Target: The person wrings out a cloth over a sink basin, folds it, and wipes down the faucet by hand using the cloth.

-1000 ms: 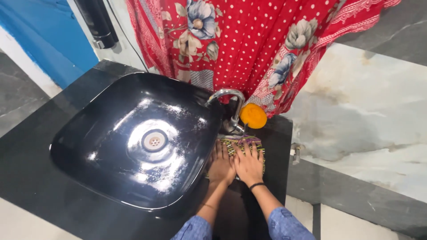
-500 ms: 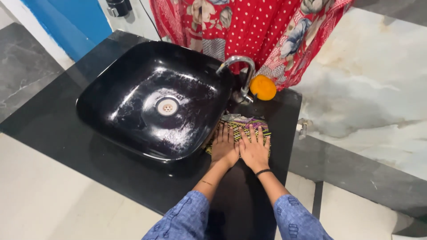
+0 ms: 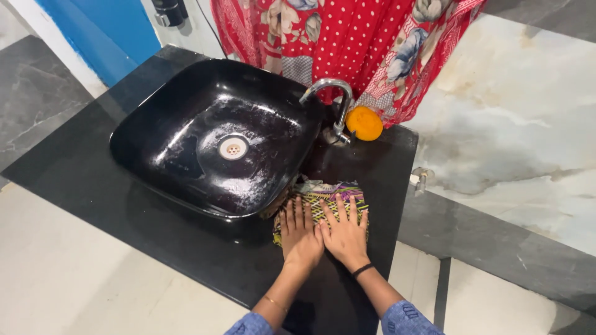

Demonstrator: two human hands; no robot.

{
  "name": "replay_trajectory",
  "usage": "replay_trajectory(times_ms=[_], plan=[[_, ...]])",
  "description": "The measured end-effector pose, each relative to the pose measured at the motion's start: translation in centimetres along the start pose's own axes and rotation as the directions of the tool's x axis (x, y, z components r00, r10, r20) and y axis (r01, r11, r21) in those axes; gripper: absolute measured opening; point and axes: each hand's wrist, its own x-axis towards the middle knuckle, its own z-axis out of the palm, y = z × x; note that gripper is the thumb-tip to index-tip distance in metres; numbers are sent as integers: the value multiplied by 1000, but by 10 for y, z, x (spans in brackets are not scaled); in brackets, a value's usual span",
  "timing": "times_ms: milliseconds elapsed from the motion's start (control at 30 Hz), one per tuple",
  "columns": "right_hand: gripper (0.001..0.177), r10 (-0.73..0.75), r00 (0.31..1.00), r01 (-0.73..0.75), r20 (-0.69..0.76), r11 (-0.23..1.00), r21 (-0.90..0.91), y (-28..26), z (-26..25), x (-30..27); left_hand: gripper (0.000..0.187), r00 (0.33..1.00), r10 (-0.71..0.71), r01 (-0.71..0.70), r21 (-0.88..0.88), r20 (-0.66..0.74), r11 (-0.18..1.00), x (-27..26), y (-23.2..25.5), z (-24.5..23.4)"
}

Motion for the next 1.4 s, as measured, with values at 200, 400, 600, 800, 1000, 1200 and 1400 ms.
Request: replay_trajectory(times_ms=[200, 400, 600, 800, 1000, 1200, 1400], plan=[[54, -49, 999, 48, 18, 999, 20, 8, 2, 26, 63, 995, -90, 87, 64, 45, 994, 19, 4, 12], [53, -97, 995, 96, 22, 993, 64, 20, 9, 73, 62, 970, -215, 212, 36, 109, 977, 58, 3, 37], [52, -114, 993, 113, 20, 993, 41, 25, 11, 86, 61, 965, -251, 247, 58, 80, 967, 69, 7, 50], [51, -19, 999, 20, -30, 999, 34, 20, 17, 71, 65, 979, -187, 184, 48, 78, 982, 65, 4, 45], [46, 8, 994, 2, -112, 996, 85, 22, 14, 29, 68, 989, 57, -66, 58, 138, 996, 41, -6, 24], [45, 15, 999, -9, -43, 990, 140, 21, -21, -23, 67, 957, 250, -241, -72, 147, 968, -4, -8, -4], [42, -43, 982, 74, -183, 984, 164, 18, -31, -68, 65, 947, 308, -304, -60, 92, 951, -46, 4, -19]])
